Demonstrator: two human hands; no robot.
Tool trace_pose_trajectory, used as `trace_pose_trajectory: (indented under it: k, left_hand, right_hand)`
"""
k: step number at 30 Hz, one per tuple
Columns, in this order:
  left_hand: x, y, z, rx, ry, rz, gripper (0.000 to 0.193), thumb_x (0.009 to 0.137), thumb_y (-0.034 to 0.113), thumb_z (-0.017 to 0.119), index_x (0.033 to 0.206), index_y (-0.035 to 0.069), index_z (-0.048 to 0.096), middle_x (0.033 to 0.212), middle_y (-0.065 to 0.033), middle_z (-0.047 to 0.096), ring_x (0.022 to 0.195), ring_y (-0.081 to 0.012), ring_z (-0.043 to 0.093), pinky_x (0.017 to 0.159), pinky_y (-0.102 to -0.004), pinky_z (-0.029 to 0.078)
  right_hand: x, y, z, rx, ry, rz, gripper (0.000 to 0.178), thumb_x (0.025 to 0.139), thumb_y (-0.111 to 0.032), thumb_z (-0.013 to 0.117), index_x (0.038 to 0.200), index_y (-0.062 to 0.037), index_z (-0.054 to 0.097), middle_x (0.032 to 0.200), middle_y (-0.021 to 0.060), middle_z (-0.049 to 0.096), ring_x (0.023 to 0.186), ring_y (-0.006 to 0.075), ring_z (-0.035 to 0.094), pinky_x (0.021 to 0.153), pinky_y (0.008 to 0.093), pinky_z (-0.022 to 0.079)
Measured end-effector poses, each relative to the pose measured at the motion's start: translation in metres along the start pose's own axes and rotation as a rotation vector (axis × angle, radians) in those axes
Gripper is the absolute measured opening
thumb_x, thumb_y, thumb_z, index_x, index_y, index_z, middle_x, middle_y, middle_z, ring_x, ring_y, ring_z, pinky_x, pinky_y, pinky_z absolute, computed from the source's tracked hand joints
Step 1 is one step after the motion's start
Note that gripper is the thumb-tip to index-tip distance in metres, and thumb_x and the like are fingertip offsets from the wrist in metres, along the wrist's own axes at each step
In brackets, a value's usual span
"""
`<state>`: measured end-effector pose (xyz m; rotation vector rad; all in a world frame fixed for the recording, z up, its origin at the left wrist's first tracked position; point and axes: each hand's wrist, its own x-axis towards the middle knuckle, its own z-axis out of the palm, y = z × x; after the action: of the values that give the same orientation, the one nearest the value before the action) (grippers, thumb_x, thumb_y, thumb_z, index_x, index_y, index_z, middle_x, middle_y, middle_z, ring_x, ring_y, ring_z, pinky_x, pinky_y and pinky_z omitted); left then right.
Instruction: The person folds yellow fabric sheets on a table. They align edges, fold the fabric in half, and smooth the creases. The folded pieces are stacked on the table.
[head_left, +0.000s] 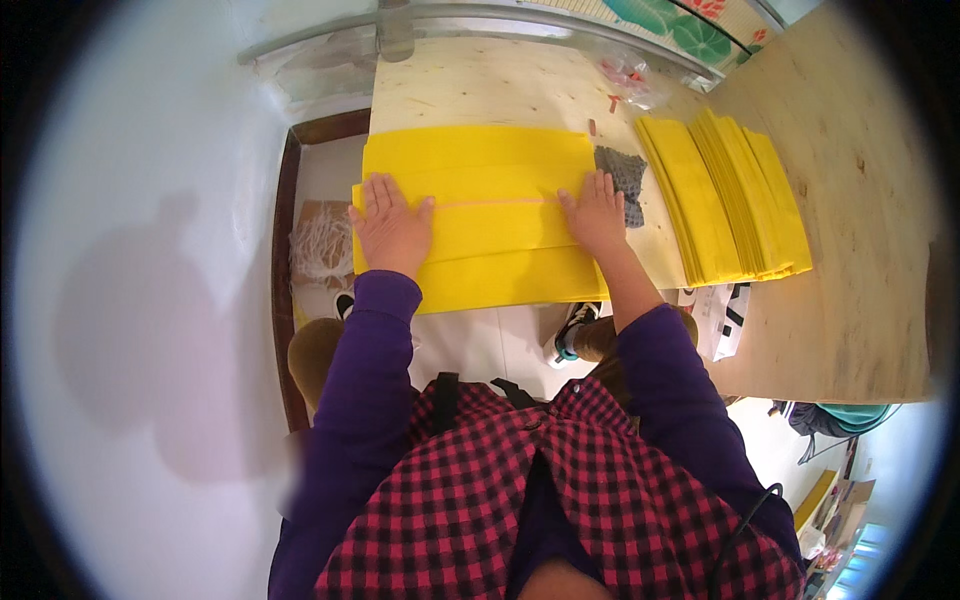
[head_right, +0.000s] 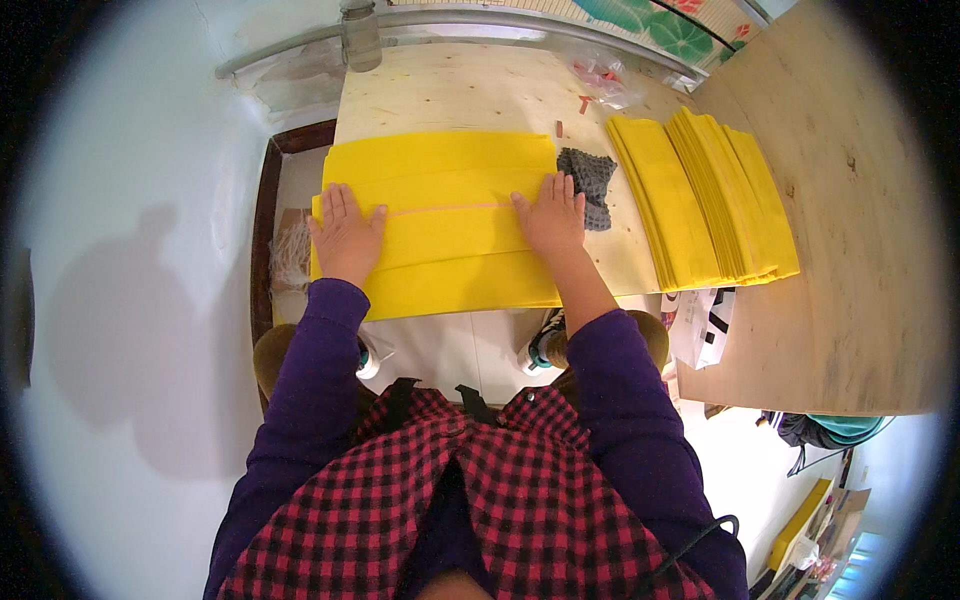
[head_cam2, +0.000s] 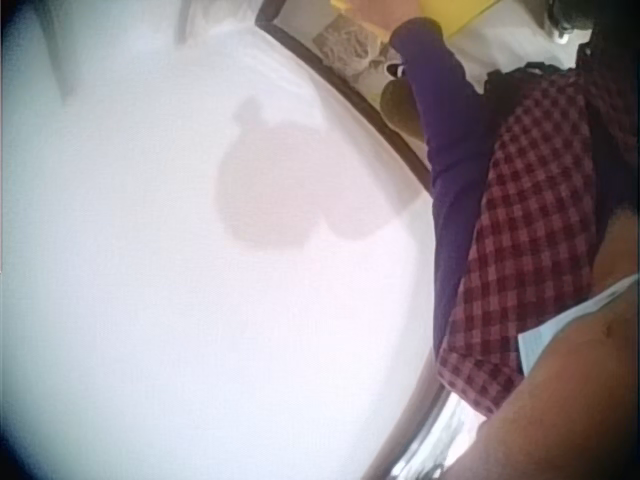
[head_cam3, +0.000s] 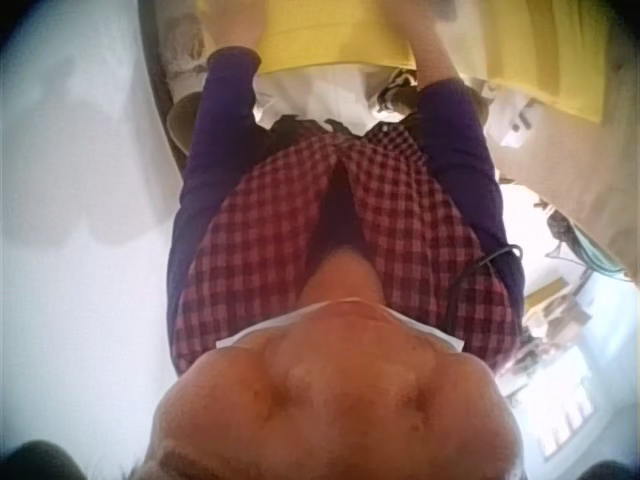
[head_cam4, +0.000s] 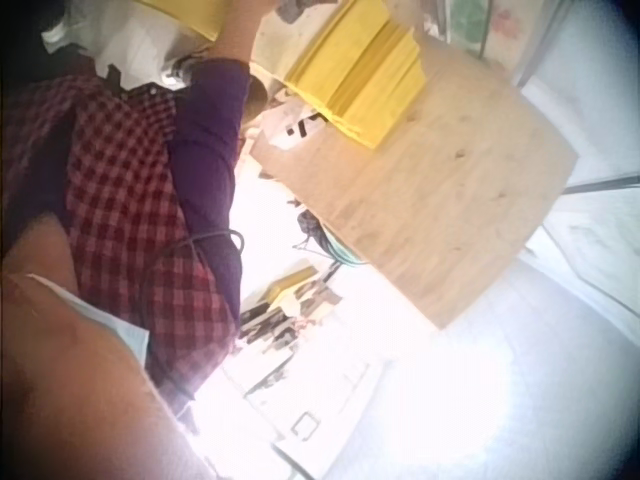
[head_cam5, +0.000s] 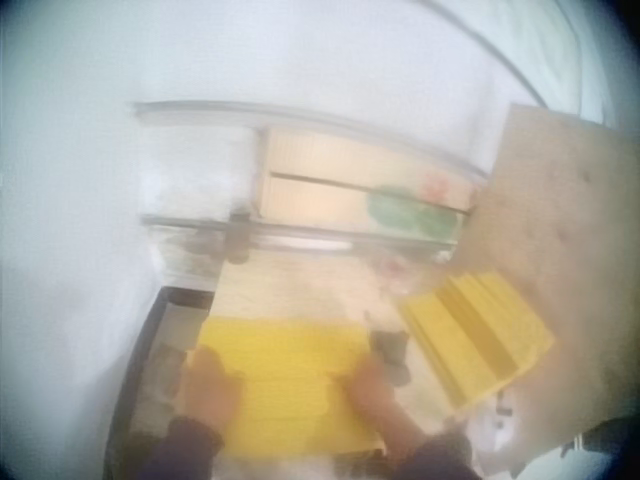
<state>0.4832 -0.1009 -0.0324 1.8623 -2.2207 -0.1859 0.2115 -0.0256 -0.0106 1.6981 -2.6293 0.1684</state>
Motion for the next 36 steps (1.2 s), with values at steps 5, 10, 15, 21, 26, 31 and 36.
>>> trace_pose_trajectory:
  k: [5,10,15,21,26,31,36]
  left_hand:
    - [0.002,0.003,0.001,-0.004,-0.017,-0.010,0.076,0.094,0.051,0.037,0.147,0.000,0.022,0.156,-0.0157,0.019,0.145,-0.0256,0.014,0.115,-0.0518,0.009]
    - [0.002,0.001,0.001,-0.006,-0.013,0.002,0.075,0.094,0.050,0.037,0.148,0.000,0.022,0.156,-0.0159,0.019,0.145,-0.0255,0.015,0.115,-0.0509,0.009]
    - [0.002,0.001,0.004,0.001,-0.004,0.004,0.075,0.094,0.050,0.038,0.148,0.000,0.022,0.155,-0.0162,0.019,0.145,-0.0254,0.015,0.115,-0.0510,0.009]
    - [0.000,0.001,0.003,-0.038,0.014,-0.002,0.074,0.094,0.050,0.038,0.148,0.001,0.022,0.155,-0.0156,0.019,0.145,-0.0252,0.014,0.116,-0.0502,0.008]
    - [-0.002,-0.003,0.002,-0.076,0.071,0.033,0.071,0.094,0.046,0.042,0.147,0.001,0.025,0.156,-0.0152,0.018,0.145,-0.0266,0.011,0.116,-0.0485,0.006]
    - [-0.006,-0.006,-0.001,-0.201,0.225,0.083,0.067,0.092,0.037,0.048,0.146,0.002,0.028,0.155,-0.0166,0.019,0.145,-0.0311,0.011,0.116,-0.0481,0.005]
    - [-0.010,-0.008,-0.007,-0.281,0.282,0.095,0.064,0.091,0.032,0.050,0.145,0.002,0.030,0.154,-0.0175,0.021,0.144,-0.0330,0.011,0.116,-0.0492,0.004]
  right_hand:
    - [-0.002,-0.069,-0.004,-0.023,0.010,-0.328,0.078,0.094,-0.056,0.036,0.145,0.0035,0.027,0.153,0.0180,0.024,0.143,0.0285,0.020,0.115,0.0435,0.016]
    - [-0.010,-0.097,0.016,0.133,-0.058,-0.369,0.076,0.094,-0.054,0.037,0.145,0.0016,0.027,0.154,0.0171,0.023,0.144,0.0279,0.018,0.116,0.0438,0.015]
    - [0.007,-0.023,0.014,0.055,-0.045,-0.196,0.076,0.094,-0.054,0.036,0.146,-0.0004,0.025,0.154,0.0148,0.023,0.144,0.0264,0.017,0.117,0.0436,0.012]
    - [0.029,-0.022,0.001,0.087,0.082,-0.342,0.061,0.088,-0.035,0.058,0.136,-0.0017,0.043,0.143,0.0172,0.040,0.136,0.0316,0.032,0.112,0.0418,0.025]
    - [0.060,-0.083,-0.001,0.318,-0.059,-0.645,0.042,0.076,-0.023,0.072,0.113,-0.0047,0.062,0.116,0.0144,0.060,0.112,0.0321,0.053,0.096,0.0388,0.044]
    - [0.085,-0.116,-0.012,0.253,-0.334,-0.655,0.034,0.069,-0.022,0.076,0.097,-0.0054,0.064,0.095,0.0130,0.064,0.092,0.0310,0.060,0.081,0.0391,0.048]
    - [0.091,-0.126,-0.021,0.217,-0.509,-0.646,0.034,0.068,-0.023,0.076,0.094,-0.0043,0.063,0.094,0.0135,0.064,0.089,0.0307,0.061,0.078,0.0372,0.048]
